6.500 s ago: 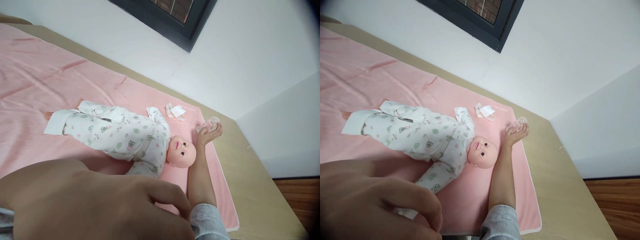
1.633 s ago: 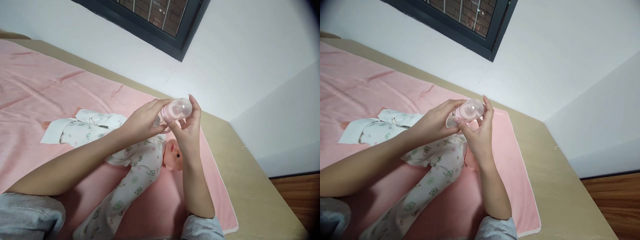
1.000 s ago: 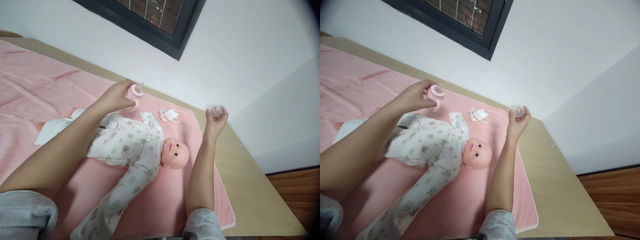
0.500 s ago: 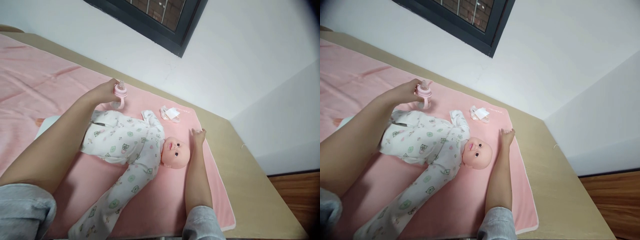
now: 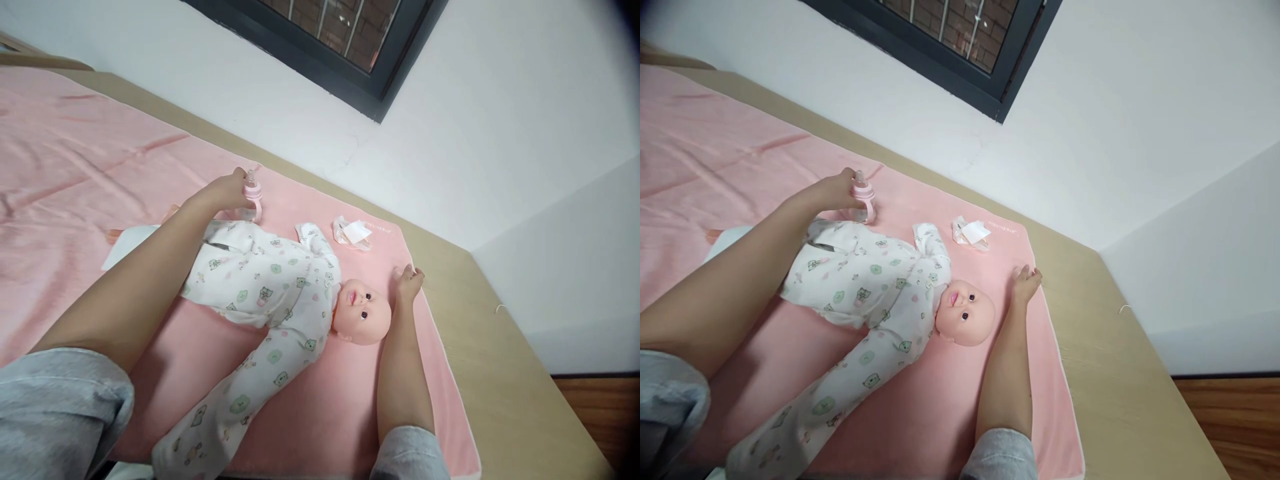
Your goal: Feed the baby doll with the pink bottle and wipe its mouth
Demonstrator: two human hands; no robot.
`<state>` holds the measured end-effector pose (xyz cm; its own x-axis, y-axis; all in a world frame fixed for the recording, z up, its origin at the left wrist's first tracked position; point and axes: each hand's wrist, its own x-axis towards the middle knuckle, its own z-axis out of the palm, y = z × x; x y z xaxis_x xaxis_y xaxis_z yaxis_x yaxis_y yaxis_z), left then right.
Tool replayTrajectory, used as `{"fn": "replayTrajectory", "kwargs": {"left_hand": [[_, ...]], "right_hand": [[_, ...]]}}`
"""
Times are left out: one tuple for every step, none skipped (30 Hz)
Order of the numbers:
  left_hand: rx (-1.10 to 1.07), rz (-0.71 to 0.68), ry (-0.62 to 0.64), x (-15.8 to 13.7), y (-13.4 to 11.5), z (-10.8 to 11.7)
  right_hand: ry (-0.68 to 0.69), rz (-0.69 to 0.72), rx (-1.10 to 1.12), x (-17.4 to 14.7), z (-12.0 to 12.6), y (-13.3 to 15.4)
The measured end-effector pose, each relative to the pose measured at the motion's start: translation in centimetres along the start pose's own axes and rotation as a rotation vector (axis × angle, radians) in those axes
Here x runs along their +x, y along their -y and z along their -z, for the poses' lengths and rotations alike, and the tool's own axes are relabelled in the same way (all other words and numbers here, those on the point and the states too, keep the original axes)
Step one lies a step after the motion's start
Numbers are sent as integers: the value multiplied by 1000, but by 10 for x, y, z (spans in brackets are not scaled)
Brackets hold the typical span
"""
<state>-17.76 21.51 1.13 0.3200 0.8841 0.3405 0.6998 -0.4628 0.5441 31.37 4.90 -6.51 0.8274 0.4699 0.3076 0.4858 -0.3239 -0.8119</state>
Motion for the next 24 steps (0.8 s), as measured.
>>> {"fn": "replayTrajectory", "kwargs": {"left_hand": [[10, 16, 10, 0, 1, 0], [25, 43, 26, 0, 2, 0], [41, 74, 42, 0, 1, 0], [50, 95, 57, 0, 1, 1], [57, 114, 72, 1, 0, 1], [63, 132, 88, 1, -1, 2], [66, 147, 102, 2, -3, 3], [71, 163, 113, 3, -4, 5], [78, 180, 118, 3, -6, 8], [87, 199, 117, 4, -8, 12], [100, 225, 107, 3, -12, 16], [120, 256, 89, 1, -16, 22], [149, 275, 60, -2, -23, 29], [184, 284, 21, -5, -32, 36], [228, 270, -22, -10, -43, 42], [268, 203, -79, -15, -56, 48], [296, 150, -134, -20, -71, 51], [293, 69, -172, -25, -88, 53], [250, -48, -200, -30, -105, 52], [156, -173, -211, -33, -123, 49], [39, -263, -206, -35, -140, 43], [-41, -336, -182, -37, -156, 36], [-72, -418, -140, -37, -172, 28], [-80, -496, -95, -37, -185, 18]], "right_hand": [[-2, -1, 1, 0, 0, 0], [-5, -3, 2, 0, 0, -1], [-8, -3, 4, 0, -1, -1], [-11, -3, 6, 0, -1, -1], [-15, -2, 8, 0, -1, -1], [-19, -1, 10, 0, -1, -1], [-25, 1, 12, -1, -1, 0], [-31, 4, 15, -1, -1, 0], [-39, 7, 18, -2, 0, 1], [-49, 11, 21, -3, 0, 2], [-60, 15, 24, -3, 0, 3], [-76, 23, 27, -4, 0, 4], [-99, 38, 27, -5, 1, 6], [-127, 59, 27, -6, 1, 7], [-158, 86, 26, -8, 2, 10], [-191, 117, 26, -9, 2, 12], [-223, 151, 27, -11, 3, 15], [-252, 186, 31, -12, 3, 17], [-276, 222, 37, -14, 4, 20], [-296, 263, 43, -16, 4, 23], [-308, 304, 52, -18, 4, 25], [-304, 340, 65, -20, 4, 27], [-281, 363, 83, -23, 4, 29], [-235, 372, 101, -25, 3, 30]]}}
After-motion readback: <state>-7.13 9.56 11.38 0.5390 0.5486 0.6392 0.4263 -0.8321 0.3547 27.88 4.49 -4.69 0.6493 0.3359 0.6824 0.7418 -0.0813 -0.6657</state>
